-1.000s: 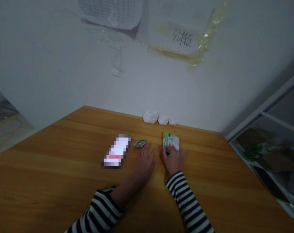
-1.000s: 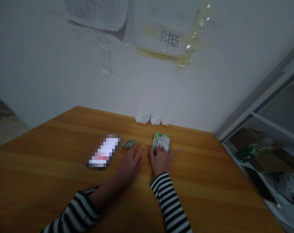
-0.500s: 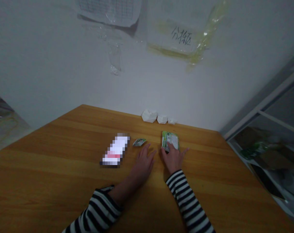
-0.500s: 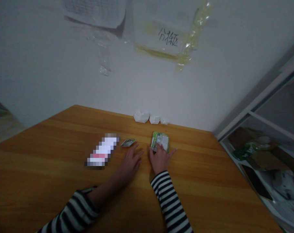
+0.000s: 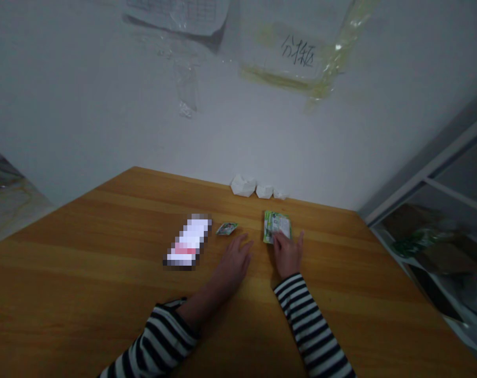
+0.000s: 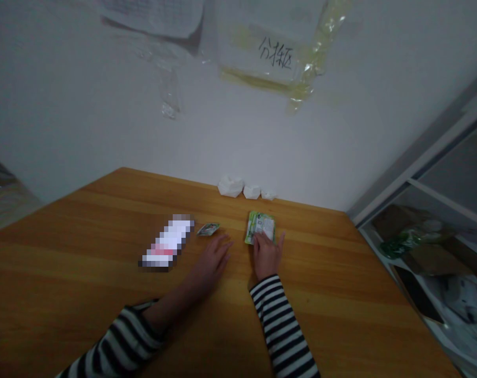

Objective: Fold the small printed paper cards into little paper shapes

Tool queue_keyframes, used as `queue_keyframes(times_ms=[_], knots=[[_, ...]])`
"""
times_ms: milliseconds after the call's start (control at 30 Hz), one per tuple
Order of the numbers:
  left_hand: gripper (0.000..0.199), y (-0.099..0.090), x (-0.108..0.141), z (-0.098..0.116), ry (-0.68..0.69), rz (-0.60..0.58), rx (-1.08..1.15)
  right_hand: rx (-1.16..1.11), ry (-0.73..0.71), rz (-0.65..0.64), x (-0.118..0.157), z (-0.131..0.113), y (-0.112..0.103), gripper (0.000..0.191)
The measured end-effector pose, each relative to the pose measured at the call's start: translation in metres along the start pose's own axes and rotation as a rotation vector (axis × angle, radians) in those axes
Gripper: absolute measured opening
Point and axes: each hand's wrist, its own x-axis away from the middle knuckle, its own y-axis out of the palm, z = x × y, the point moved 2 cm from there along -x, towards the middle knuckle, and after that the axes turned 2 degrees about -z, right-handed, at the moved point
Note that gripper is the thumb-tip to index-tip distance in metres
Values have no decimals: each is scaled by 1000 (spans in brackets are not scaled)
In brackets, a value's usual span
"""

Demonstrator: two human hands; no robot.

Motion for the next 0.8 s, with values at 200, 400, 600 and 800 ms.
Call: queue_keyframes(times_ms=[200, 400, 600, 800], knots=[[36, -5, -5, 0, -112, -57, 152, -5, 22, -82, 1, 9, -1, 32], [35, -6, -6, -2, -121, -49, 250, -4, 160, -126, 1, 22, -5, 35], [34, 3, -9, -5, -407, -123, 728, -199, 160, 127, 8, 13, -13, 36], [47, 10, -10, 7, -814, -336, 1528, -435, -34, 3, 29, -35, -19, 29]])
